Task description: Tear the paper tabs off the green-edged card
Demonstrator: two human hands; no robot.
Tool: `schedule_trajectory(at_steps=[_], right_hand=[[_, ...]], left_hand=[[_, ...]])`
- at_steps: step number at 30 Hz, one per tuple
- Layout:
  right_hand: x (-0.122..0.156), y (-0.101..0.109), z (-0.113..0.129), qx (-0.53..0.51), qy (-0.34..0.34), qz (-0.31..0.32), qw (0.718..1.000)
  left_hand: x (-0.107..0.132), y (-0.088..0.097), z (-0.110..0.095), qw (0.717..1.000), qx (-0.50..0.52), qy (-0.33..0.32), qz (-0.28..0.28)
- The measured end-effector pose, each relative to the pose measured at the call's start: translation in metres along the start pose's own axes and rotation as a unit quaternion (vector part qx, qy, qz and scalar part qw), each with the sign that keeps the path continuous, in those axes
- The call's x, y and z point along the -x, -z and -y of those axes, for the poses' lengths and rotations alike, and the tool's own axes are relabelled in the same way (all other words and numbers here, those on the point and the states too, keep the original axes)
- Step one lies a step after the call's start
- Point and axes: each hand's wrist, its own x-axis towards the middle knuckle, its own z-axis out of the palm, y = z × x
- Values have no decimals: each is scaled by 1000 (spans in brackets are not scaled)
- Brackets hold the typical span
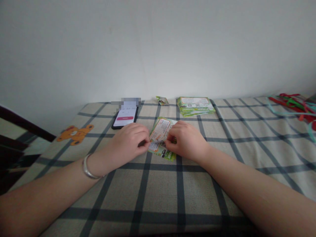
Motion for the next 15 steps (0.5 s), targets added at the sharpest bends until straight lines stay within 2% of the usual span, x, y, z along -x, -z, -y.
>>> schedule_trajectory(at_steps=[6, 15], right_hand=[[-3, -2, 2, 16, -44, -1, 999], [-5, -7, 0, 38, -32, 8, 999]], left_hand=[[0, -3, 3, 999, 41, 21, -8], [0, -10, 7, 996, 78, 46, -22]])
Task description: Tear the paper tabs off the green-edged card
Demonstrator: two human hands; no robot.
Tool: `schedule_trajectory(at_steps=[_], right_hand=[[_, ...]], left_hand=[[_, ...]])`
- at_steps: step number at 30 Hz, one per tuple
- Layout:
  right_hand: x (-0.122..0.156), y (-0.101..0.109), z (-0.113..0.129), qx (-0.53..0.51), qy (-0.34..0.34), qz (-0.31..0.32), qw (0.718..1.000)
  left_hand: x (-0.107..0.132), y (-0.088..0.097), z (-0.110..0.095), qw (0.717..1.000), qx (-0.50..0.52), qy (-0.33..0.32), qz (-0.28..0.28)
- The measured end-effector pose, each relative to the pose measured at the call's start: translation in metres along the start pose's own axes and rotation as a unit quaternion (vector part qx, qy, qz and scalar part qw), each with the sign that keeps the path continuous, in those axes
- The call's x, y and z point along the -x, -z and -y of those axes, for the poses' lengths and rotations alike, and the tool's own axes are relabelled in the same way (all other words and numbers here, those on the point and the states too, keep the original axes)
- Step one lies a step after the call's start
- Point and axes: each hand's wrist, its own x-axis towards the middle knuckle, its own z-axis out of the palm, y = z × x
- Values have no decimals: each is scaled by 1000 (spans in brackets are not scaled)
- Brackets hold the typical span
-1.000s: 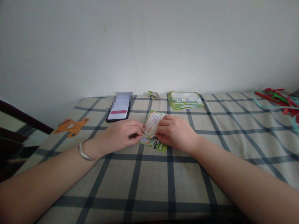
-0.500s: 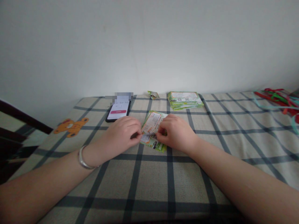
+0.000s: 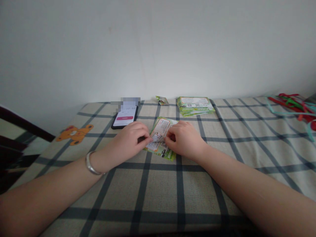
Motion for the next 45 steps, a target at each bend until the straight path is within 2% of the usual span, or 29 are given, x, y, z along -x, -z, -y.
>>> schedule_trajectory(at_steps=[10, 20, 27, 32, 35, 40, 45], right_hand=[[-1, -6, -1, -32, 6, -25, 999], [-3, -8, 2, -2, -1, -18, 1000], [-4, -8, 0, 6, -17, -3, 1000], [-1, -4, -3, 17, -8, 17, 1000], [-1, -2, -4, 24, 3, 24, 999], [-2, -2, -4, 27, 3, 29, 999], [0, -4, -2, -5, 13, -7, 1000]], left_hand=[[-2, -7, 7, 1000, 7, 1, -13], [-3, -8, 5, 1000, -8, 24, -7], [0, -8, 7, 999, 29, 3, -19], [1, -4, 3, 997, 70, -18, 0], [0, -4, 2, 997, 71, -20, 9], [1, -7, 1, 996, 94, -12, -6], [0, -7, 2, 995, 91, -29, 18]])
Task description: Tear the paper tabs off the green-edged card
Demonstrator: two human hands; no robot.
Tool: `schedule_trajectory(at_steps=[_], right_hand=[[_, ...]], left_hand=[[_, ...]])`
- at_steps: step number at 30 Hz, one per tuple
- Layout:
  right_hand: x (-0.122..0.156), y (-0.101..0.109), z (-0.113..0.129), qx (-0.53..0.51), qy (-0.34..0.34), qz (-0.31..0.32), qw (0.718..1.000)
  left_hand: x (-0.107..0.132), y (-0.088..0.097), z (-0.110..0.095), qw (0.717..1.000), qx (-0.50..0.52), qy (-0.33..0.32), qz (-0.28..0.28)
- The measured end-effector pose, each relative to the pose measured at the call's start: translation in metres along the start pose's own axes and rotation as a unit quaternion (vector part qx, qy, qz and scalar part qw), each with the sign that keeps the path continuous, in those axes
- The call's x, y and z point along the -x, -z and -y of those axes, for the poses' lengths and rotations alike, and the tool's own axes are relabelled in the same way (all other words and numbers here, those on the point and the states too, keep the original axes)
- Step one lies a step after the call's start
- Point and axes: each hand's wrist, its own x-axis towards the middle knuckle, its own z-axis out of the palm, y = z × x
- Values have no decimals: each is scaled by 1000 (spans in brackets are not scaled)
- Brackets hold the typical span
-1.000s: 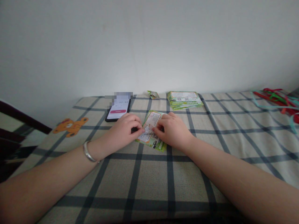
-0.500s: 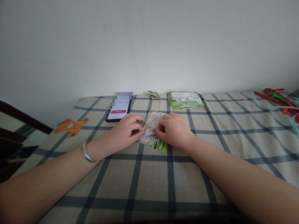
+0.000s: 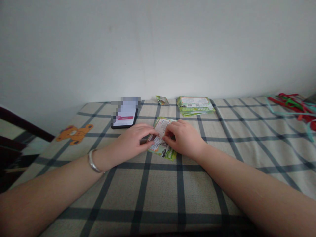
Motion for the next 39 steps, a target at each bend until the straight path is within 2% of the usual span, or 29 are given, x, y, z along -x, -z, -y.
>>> schedule_trajectory(at_steps=[5, 12, 20, 24, 30, 39], right_hand=[[3, 4, 3, 1, 47, 4, 999], [5, 11, 6, 43, 55, 9, 997], [6, 12, 15, 77, 11, 20, 997], [7, 11, 18, 81, -10, 6, 997], [8, 6, 12, 23, -42, -16, 999], [0, 2, -2, -68, -70, 7, 995]], left_hand=[[-1, 0, 1, 999, -29, -38, 3], [-2, 0, 0, 999, -37, -31, 24], [-2, 2, 1, 998, -37, -39, 14], [-2, 3, 1, 998, -26, -54, 4], [-3, 4, 0, 998, -17, -62, 1], [-1, 2, 5, 999, -5, -53, -4]])
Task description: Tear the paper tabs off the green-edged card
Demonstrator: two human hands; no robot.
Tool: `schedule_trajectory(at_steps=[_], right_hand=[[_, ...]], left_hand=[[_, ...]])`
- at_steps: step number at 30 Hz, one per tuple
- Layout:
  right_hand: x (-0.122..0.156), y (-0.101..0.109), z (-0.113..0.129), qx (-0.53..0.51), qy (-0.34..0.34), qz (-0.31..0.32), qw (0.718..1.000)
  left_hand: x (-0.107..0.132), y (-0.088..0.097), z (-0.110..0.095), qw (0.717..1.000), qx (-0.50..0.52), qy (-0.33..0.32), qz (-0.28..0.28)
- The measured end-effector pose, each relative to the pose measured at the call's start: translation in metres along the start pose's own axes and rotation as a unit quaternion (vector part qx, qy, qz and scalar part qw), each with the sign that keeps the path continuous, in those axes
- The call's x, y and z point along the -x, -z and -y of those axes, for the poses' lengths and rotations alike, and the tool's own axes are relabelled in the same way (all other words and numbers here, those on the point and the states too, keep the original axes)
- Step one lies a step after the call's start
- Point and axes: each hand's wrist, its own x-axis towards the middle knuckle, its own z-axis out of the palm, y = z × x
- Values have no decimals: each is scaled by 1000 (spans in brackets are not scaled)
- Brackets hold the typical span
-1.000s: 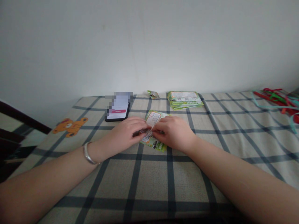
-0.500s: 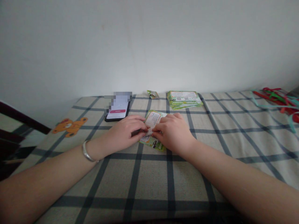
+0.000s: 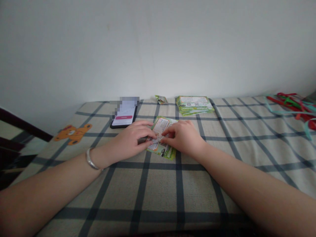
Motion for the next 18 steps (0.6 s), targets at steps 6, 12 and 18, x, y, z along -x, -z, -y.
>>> schedule_trajectory(at_steps=[6, 12, 18], right_hand=[[-2, -1, -7, -70, 1, 39, 997], [-4, -3, -12, -126, -30, 66, 989], [-5, -3, -11, -156, -65, 74, 983]], left_hand=[[0, 0, -3, 999, 37, 27, 12], [0, -1, -4, 999, 28, 18, 2], [0, -1, -3, 1000, 25, 5, 1]])
